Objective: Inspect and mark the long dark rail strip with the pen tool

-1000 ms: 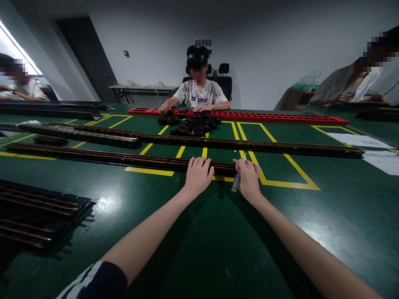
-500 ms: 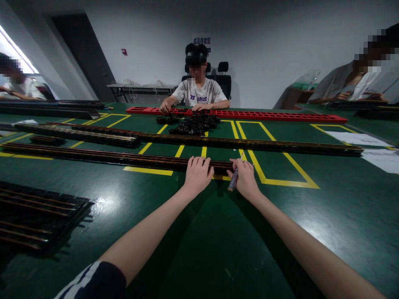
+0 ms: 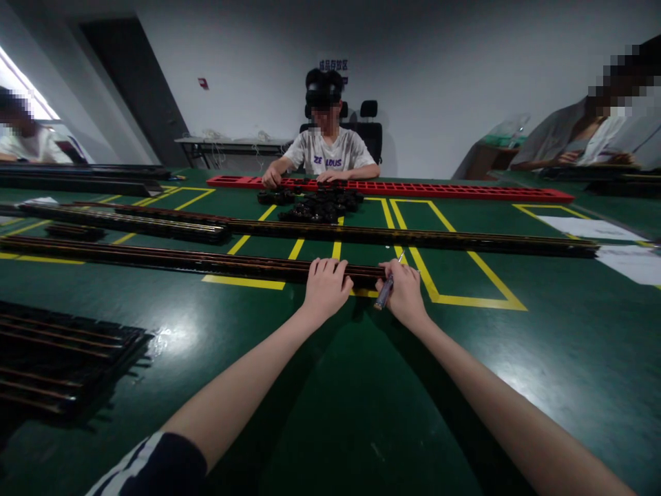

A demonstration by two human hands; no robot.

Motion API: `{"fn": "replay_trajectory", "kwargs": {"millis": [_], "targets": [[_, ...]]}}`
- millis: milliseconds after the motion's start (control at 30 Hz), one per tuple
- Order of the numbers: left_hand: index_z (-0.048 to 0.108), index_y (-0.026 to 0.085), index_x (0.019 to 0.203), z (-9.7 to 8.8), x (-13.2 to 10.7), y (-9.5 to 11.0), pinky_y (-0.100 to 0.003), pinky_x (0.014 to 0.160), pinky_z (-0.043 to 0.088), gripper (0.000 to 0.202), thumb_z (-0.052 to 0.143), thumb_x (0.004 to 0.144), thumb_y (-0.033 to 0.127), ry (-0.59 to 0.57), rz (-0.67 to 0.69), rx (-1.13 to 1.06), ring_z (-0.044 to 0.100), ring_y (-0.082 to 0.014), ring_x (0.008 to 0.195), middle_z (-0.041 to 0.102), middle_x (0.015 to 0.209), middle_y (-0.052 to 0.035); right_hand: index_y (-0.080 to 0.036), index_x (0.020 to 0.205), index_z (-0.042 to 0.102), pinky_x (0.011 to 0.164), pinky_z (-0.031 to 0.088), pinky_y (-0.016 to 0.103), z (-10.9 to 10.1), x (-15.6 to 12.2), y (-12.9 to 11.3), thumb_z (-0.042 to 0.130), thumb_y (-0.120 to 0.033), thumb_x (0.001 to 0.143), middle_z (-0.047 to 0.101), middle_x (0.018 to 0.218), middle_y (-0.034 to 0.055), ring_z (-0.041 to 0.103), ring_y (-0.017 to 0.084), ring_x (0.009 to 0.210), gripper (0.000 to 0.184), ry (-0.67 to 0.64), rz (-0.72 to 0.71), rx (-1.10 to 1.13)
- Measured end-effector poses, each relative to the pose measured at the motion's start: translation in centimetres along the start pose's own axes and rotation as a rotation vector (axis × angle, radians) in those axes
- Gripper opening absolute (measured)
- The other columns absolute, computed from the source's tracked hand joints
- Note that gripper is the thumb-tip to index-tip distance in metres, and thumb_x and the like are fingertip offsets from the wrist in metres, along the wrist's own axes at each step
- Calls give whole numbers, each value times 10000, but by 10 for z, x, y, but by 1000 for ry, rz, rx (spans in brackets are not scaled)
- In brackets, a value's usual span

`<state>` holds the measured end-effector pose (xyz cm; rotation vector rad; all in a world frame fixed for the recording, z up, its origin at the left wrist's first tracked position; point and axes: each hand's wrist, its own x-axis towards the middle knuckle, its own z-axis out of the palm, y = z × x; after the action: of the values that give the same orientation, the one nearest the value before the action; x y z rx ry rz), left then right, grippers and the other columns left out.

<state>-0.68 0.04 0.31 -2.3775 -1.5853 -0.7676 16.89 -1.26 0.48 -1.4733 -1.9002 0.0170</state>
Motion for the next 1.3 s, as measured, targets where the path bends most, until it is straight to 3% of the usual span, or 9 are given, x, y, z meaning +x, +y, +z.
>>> {"fn": "replay_trajectory", "kwargs": {"millis": [233,500,1033,1300], "targets": [[572,170,1194,1,-2,0,-436,1067,332,368,365,900,246,1,41,-13,526,-219,1149,611,1222,-82,-251,745,353,924,316,505,1,-3,-3,494,-162,703,676,921,86,564,304,897,173,72,46,-98],[561,149,1218,0,-2,-1,-497,1089,322,388,360,901,244,-21,-23,0,497,-255,1215,591,1255,-122,-252,758,316,971,306,499,2,-6,8,403,-87,652,684,936,62,600,292,946,215,141,61,-49],[590,148,1158,-3,-1,1,-461,1086,315,356,364,894,225,-37,-21,36,540,-236,1119,632,1164,-98,-250,762,312,960,322,502,5,-5,8,469,-177,697,682,1029,102,612,279,938,185,77,-29,-25],[587,137,1165,-3,-2,0,-464,1088,317,358,361,903,231,-47,-18,26,540,-232,1125,631,1171,-99,-252,759,303,915,327,494,4,-5,7,449,-177,720,679,1000,75,616,278,928,169,64,-31,-30]]}}
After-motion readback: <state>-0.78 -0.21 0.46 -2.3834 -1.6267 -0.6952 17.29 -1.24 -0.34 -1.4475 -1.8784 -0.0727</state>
